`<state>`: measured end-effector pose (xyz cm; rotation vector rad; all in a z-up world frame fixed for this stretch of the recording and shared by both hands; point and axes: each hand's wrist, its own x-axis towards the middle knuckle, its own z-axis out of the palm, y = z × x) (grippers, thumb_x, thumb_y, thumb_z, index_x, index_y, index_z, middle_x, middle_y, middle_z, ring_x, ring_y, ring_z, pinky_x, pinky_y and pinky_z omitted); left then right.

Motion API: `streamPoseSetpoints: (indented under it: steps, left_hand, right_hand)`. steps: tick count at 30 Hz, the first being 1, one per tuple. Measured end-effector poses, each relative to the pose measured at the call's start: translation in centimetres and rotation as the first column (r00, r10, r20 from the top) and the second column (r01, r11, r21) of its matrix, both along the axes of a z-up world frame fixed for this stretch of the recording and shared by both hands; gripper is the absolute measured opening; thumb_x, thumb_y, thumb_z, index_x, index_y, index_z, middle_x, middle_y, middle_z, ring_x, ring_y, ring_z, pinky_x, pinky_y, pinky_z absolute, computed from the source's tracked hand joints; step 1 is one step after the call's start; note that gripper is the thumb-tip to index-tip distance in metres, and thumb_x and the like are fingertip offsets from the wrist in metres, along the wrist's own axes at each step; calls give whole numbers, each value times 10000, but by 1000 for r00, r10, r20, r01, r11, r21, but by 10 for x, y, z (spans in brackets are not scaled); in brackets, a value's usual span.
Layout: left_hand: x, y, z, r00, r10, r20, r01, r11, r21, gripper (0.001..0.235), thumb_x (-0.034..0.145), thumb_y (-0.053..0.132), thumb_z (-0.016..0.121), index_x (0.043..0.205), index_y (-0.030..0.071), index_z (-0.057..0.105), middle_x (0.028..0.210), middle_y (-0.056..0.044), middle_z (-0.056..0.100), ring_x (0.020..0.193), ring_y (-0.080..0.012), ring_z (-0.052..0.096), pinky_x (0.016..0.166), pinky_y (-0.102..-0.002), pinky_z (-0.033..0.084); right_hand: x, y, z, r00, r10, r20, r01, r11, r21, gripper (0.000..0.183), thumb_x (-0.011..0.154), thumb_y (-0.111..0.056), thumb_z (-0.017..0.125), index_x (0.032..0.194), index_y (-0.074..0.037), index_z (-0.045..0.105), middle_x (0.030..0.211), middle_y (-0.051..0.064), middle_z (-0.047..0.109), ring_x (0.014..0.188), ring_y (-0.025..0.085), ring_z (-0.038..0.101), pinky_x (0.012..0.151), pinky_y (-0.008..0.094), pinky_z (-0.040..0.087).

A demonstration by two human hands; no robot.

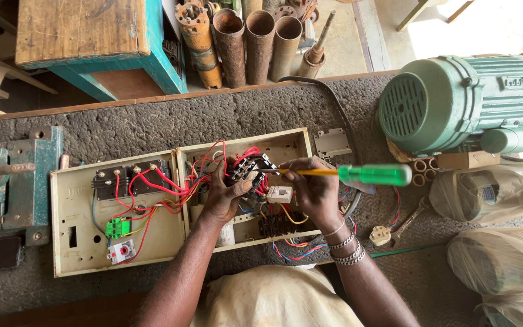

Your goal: The person works on an open electrical control box, manipulating a contactor and its wiring. They use a screwdriver to tighten terminal screws and adjust wire connections within the box. The task involves repeated handling of the contactor and wires to secure the assembly.

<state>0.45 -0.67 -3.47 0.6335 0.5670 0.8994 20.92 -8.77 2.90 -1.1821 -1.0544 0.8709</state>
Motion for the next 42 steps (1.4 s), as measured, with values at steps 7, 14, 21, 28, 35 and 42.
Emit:
streamPoseSetpoints:
  steps: [7,14,21,28,35,42]
  left_hand:
    - [0,0,-1,1000,-2,15,1,1000,26,709,660,194,949,1216,84,523,1079,-33,605,1024,-158,627,954,-338,556]
    - [0,0,2,1000,5,10,-6,1000,20,717,652,195,939,1229,96,525,1087,-26,603,1037,-154,628,968,-333,553]
    - [0,0,0,999,-4,48,3,999,34,721,685,166,951,1254,74,516,1112,-45,593,1063,-168,613,994,-339,537]
    - [-2,-1,2,1000,0,12,0,1000,5,748,648,191,945,1247,93,508,1103,-35,597,1063,-167,634,995,-355,556]
    - [0,0,-2,1000,1,25,-1,1000,21,724,660,179,949,1230,81,513,1079,-28,600,1038,-158,629,979,-344,555]
    - [-1,-1,0,999,-10,33,9,1000,22,716,660,179,945,1224,85,515,1073,-27,606,1033,-159,634,967,-343,560]
  right_hand:
    - [-4,1,0,997,13,83,-15,1000,19,109,990,63,640,1089,37,602,1089,153,742,1012,170,706,884,299,584]
    - [-2,1,8,997,11,81,-14,999,38,95,1000,55,625,1092,31,623,1071,126,744,996,159,719,886,289,609]
    - [-7,0,15,982,-32,188,31,999,7,102,970,66,641,1067,33,638,1074,116,749,965,143,714,840,273,601]
    - [-7,-1,15,983,5,184,-18,997,71,103,978,69,630,1068,18,629,1082,109,747,972,117,703,845,262,602]
    - [-11,-2,13,989,-55,135,52,998,25,114,984,79,630,1083,24,633,1076,118,750,951,119,705,835,259,591]
    - [-9,-2,11,990,-32,140,21,997,81,139,981,92,593,1081,7,639,1105,117,754,983,117,711,871,258,601]
